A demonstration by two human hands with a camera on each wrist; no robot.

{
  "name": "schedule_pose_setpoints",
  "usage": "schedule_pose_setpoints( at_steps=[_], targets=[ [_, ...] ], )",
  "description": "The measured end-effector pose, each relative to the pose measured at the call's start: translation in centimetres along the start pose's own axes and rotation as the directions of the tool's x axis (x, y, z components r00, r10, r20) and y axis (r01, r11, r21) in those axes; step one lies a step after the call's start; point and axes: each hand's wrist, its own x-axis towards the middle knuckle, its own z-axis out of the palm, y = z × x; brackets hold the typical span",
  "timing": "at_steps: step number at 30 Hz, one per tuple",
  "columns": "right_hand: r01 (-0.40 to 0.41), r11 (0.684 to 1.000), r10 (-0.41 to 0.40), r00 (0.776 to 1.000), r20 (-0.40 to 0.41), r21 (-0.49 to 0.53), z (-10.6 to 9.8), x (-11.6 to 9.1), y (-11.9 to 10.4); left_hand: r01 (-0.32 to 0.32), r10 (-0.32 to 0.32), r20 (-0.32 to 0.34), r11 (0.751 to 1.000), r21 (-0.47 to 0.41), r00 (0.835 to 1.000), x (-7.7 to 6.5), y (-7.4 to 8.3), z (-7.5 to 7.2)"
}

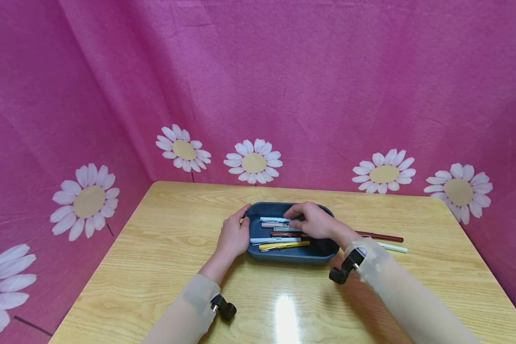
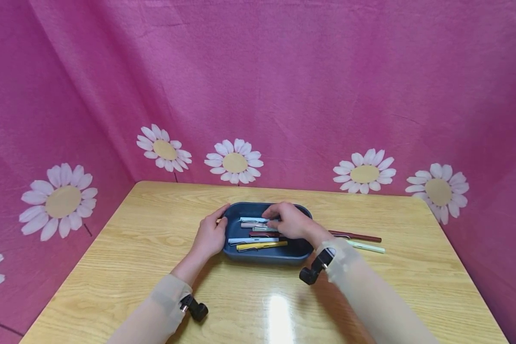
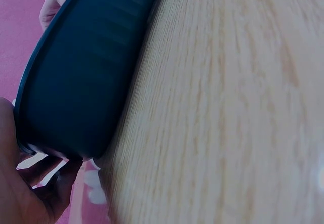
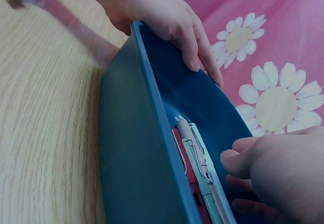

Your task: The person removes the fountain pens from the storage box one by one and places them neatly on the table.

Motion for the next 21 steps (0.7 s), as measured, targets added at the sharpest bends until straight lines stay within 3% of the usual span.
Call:
schedule_pose_setpoints(
  at_steps=[21],
  targets=[
    [0.017, 0.994, -0.016, 1.0, 0.018, -0.104, 1.7, 1.1, 0.9, 0.013, -0.013, -0.001, 1.0, -0.011, 1.0, -0.2, 0.2, -0.1]
  ],
)
